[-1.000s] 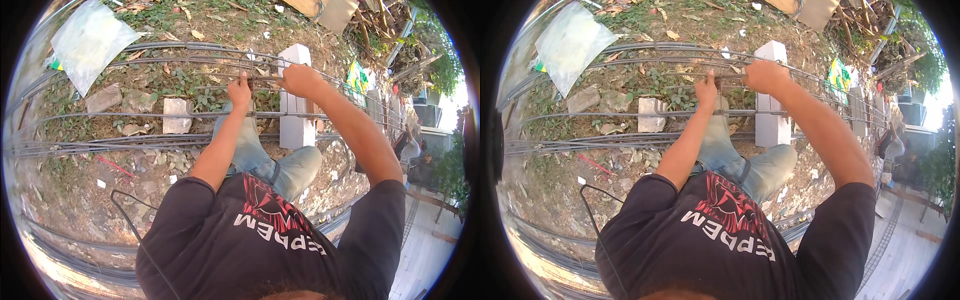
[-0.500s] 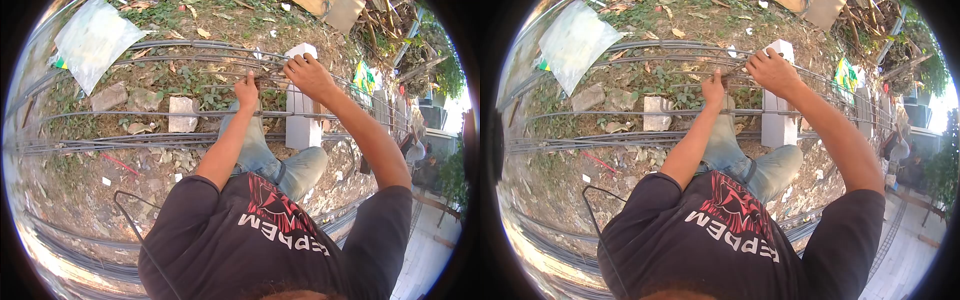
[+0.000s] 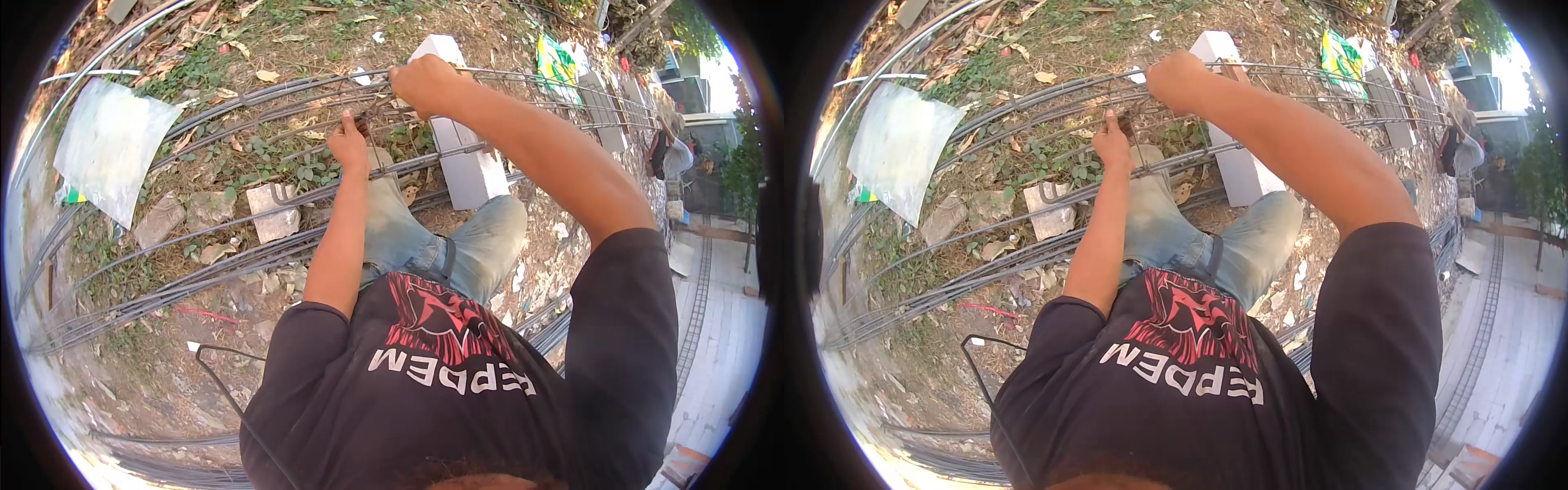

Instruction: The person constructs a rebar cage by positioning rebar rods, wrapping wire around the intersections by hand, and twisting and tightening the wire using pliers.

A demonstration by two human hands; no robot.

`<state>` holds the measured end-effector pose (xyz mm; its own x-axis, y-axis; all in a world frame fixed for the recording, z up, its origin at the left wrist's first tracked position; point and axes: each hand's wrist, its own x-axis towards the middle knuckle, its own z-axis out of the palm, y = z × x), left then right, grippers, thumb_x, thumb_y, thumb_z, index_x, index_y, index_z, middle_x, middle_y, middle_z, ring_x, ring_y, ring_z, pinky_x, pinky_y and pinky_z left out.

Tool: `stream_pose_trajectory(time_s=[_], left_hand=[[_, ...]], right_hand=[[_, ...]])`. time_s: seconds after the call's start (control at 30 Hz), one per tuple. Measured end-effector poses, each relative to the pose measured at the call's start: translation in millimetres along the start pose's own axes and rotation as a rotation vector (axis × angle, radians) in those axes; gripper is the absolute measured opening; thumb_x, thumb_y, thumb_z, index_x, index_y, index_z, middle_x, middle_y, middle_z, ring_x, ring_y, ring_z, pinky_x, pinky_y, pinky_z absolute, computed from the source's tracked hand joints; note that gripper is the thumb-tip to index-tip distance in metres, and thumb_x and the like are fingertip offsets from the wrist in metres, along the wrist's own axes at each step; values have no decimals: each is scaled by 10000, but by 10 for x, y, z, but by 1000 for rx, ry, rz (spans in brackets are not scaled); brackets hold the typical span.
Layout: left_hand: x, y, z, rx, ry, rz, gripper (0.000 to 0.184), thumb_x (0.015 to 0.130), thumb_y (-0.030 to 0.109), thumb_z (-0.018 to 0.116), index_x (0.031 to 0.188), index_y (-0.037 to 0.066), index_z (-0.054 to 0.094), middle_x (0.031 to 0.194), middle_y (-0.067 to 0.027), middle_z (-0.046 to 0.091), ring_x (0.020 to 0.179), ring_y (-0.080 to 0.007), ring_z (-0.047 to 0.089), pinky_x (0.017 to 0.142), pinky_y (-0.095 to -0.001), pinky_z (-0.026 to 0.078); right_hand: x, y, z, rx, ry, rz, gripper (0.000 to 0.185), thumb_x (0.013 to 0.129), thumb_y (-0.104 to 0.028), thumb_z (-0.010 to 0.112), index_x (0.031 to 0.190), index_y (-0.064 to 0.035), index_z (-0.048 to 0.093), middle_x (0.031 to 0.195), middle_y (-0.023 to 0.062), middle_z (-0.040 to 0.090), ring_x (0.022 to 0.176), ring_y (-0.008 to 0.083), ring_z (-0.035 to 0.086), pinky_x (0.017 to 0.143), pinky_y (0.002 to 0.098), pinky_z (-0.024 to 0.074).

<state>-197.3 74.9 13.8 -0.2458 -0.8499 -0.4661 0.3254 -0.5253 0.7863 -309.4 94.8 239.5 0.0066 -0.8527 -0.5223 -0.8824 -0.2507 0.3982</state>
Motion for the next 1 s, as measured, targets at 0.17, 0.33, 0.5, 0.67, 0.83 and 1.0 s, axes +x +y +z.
stream_pose_trajectory(time_s=[0.17,0.33,0.5,0.67,0.83,1.0], left_hand=[[91,-111,-18,-35,-26,29,415,1056,334,627,928,-52,707,820,-85,723,680,-150,666,595,-316,528],[61,-74,-14,-14,-27,40,459,1060,357,612,896,-59,712,808,-93,725,671,-147,668,593,-314,533],[24,-17,21,14,1,24,469,1063,378,600,898,-44,721,812,-95,729,670,-149,669,598,-310,534],[58,50,-43,111,6,-131,470,1033,433,639,921,-14,728,798,-91,723,658,-165,666,591,-323,539],[23,-33,43,126,-165,-90,447,987,403,717,1002,-44,704,868,-131,746,670,-175,678,565,-320,541],[-60,59,59,236,-185,-43,408,1014,359,678,1084,-42,708,916,-124,746,713,-169,682,586,-303,539]], right_hand=[[-35,-27,-59,183,-1,90,299,962,-263,666,1115,-8,696,933,174,770,876,300,761,700,417,613],[-113,141,37,968,-509,283,343,1055,-282,538,1215,-14,677,943,219,761,829,302,764,696,426,632],[-386,14,1087,1793,-336,351,421,1093,-390,486,1268,-36,634,964,191,751,789,284,757,675,417,645],[-1106,-1046,1937,2930,521,355,448,1080,-398,539,1394,-79,540,1004,112,691,919,245,717,794,393,621],[-1682,-1754,1983,3037,1044,874,437,1074,-274,558,1458,-76,492,1075,98,645,1008,249,692,846,388,603],[-2447,-1813,2443,2856,1382,987,433,1075,-291,561,1440,-63,517,1043,83,657,918,194,666,778,363,581]])
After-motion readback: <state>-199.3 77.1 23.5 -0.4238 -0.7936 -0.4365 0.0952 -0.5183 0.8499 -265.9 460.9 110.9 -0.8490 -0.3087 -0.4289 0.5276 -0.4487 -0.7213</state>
